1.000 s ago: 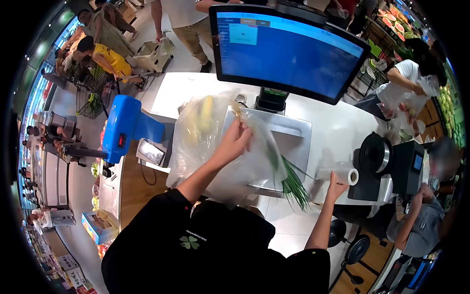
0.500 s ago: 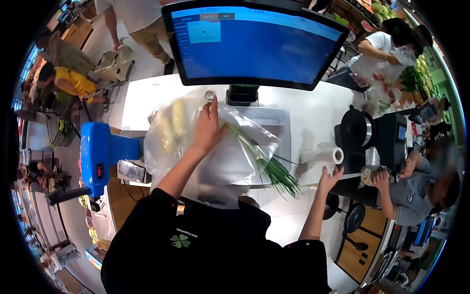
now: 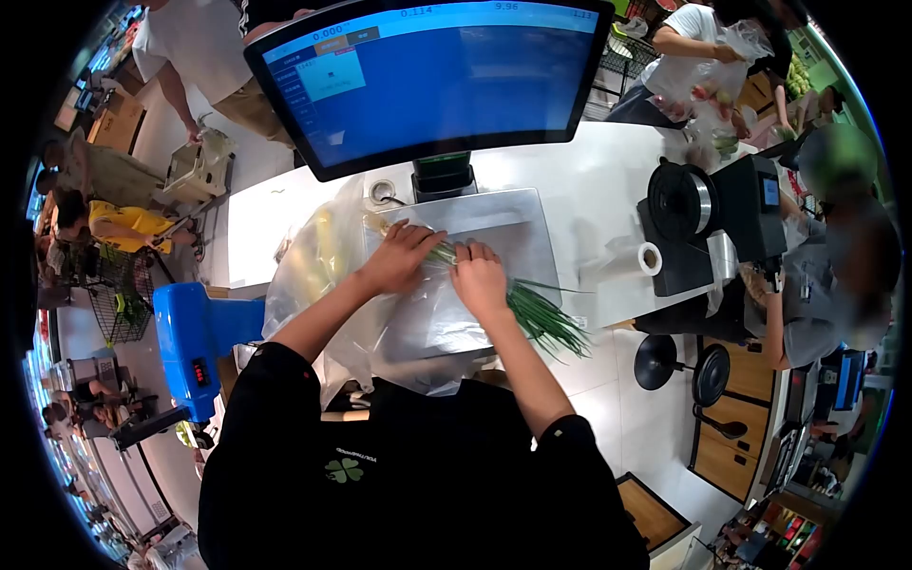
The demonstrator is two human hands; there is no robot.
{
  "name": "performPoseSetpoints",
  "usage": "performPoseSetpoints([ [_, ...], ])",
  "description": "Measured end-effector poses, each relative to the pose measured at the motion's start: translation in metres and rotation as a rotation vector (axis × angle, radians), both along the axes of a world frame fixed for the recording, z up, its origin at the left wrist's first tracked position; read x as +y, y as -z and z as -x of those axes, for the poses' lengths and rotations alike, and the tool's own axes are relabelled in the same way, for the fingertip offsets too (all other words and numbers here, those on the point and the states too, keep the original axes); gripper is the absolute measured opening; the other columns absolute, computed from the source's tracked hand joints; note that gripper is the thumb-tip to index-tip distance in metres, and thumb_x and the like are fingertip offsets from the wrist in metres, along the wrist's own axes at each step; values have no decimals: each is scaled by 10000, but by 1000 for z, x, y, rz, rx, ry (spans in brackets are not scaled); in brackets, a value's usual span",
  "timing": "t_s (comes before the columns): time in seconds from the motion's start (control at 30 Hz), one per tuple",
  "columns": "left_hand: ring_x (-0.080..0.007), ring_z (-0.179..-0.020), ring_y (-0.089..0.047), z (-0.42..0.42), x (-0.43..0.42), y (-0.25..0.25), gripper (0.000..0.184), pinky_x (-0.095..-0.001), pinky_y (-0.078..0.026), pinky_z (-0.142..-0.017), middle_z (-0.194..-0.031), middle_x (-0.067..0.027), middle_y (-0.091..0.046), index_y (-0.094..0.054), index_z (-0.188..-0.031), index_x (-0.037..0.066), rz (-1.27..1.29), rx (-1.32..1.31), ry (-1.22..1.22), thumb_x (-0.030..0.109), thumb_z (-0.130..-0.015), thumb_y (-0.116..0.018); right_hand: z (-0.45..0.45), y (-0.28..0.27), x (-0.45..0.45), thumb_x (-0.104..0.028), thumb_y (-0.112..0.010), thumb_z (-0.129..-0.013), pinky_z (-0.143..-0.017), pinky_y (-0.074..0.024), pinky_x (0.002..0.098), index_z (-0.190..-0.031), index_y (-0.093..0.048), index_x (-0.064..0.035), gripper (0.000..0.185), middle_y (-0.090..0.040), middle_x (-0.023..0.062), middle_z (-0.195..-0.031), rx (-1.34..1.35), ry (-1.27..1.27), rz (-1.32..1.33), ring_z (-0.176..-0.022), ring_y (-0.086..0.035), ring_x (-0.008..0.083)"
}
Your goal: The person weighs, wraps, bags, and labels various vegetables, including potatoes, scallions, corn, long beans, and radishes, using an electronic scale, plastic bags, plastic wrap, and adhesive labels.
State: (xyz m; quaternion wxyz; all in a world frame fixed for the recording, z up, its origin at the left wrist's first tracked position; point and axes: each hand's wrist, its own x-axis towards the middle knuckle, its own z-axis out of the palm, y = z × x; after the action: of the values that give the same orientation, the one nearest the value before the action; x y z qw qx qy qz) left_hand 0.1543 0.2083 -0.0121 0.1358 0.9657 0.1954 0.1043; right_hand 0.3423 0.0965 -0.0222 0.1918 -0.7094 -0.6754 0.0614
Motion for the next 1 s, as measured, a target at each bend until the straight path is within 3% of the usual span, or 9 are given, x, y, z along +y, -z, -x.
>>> performPoseSetpoints([
  [0.23, -315, -971, -667, -22, 2, -27, 540, -489, -460, -991, -1027, -122, -696, -612, -1227, 95, -29, 217, -77, 220, -712, -717, -44, -53, 13, -193, -718, -831, -918, -531, 469, -1134, -647, 10, 371, -693, 252, -1049, 372, -239, 346, -1050, -655, 423],
  [0.37, -311, -838, -710, -32, 6, -53, 370, -458, -559, -788, -837, -138, -714, -701, -1012, 110, 167, 247, -109, 327, -714, -735, -27, -93, 11, -239, -756, -713, -871, -552, 461, -1164, -686, -23, 505, -727, 214, -985, 36, -109, 418, -971, -689, 409],
  [0.43, -327, -887, -715, -36, 14, -47, 375, -464, -551, -808, -848, -144, -711, -690, -1027, 139, 283, 398, -5, 397, -760, -741, -29, -77, 19, -266, -739, -682, -802, -565, 466, -1052, -721, 2, 457, -735, 213, -993, -104, -84, 468, -897, -704, 403],
  [0.53, -293, -763, -724, -41, -1, -45, 317, -446, -552, -754, -828, -116, -718, -661, -967, 93, -210, 97, -100, 275, -717, -728, -53, -71, 40, -282, -745, -664, -774, -560, 446, -942, -751, -6, 392, -746, 199, -940, 150, -191, 693, -845, -716, 384],
  [0.63, -274, -695, -718, -49, -10, -47, 313, -436, -547, -730, -822, -93, -721, -646, -933, 79, -323, 70, -58, 235, -676, -734, -67, -82, 48, -314, -763, -644, -757, -553, 435, -892, -765, -7, 394, -753, 188, -950, 338, -262, 930, -840, -721, 377],
  [0.7, -312, -755, -717, -49, -12, -53, 295, -451, -546, -758, -823, -107, -717, -661, -969, 94, -145, 240, -130, 218, -708, -726, -61, -81, 41, -310, -799, -649, -760, -563, 422, -905, -767, -39, 374, -755, 171, -941, 279, -296, 887, -860, -730, 355],
  [0.8, -368, -972, -692, -45, 6, -55, 302, -476, -554, -837, -942, -165, -730, -710, -1053, 122, 394, 317, -49, 221, -769, -675, -26, -101, 15, -237, -825, -659, -781, -588, 431, -922, -740, -89, 313, -745, 181, -908, -241, -89, 395, -867, -739, 328],
  [0.93, -354, -882, -709, -40, -15, -79, 327, -498, -551, -760, -862, -173, -716, -649, -1040, 119, 148, 231, -118, 300, -774, -703, -36, -86, 25, -226, -813, -661, -789, -588, 445, -1017, -714, -69, 402, -743, 182, -940, -207, -79, 493, -868, -738, 334],
  [1.0, -355, -878, -709, -42, -20, -81, 343, -501, -550, -755, -843, -175, -713, -640, -1048, 118, 107, 225, -109, 312, -774, -708, -55, -76, 34, -225, -820, -655, -777, -579, 484, -1078, -668, -74, 474, -734, 196, -927, 184, -268, 789, -849, -724, 361],
])
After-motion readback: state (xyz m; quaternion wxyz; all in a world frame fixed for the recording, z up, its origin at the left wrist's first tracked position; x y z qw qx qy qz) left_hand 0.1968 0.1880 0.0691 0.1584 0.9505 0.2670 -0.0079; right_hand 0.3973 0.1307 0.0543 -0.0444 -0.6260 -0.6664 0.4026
